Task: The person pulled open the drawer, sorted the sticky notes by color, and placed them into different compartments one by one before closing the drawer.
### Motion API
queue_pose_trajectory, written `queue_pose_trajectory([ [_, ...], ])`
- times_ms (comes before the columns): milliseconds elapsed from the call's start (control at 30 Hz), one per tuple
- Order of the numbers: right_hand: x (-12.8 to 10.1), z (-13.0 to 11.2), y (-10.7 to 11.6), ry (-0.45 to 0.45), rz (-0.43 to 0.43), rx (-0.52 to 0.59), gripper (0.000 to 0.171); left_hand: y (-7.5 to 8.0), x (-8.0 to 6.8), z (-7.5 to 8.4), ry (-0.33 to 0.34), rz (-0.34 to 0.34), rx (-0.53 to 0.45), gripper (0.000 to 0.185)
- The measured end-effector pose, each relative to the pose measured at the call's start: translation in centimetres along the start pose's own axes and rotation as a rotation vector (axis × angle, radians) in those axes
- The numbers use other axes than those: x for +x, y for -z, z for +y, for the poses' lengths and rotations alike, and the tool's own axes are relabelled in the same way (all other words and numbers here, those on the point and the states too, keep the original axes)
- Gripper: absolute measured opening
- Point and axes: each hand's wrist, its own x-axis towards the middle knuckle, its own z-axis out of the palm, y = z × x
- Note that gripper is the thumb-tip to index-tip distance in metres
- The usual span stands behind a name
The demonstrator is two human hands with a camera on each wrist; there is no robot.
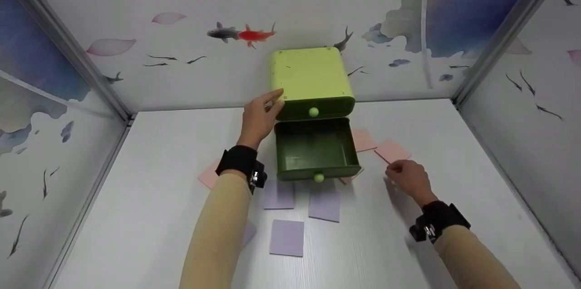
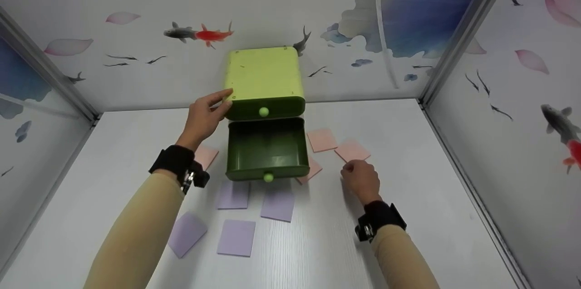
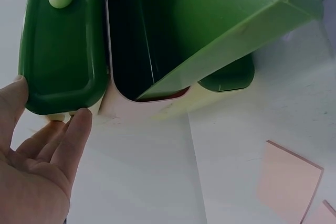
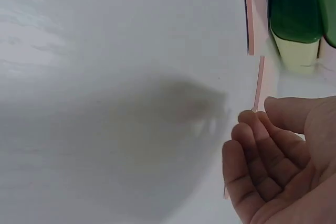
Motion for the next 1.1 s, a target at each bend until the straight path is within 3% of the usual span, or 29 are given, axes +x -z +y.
queue_pose_trajectory([
  [367, 1.1, -0.1, 0.2, -0.019, 0.054, 0.009, 0.029, 0.3, 0.2, -0.3, -0.004, -0.005, -0.002, 0.037],
  [733, 2.8, 0.5, 0.0, -0.006, 0.076, -0.024, 0.047, 0.7, 0.4, -0.8, -0.023, -0.018, 0.008, 0.037],
  [1100, 5.5, 1.2, -0.7, 0.030, -0.047, -0.187, 0.063, 1.3, 0.6, -1.1, -0.007, -0.051, -0.012, 0.037],
])
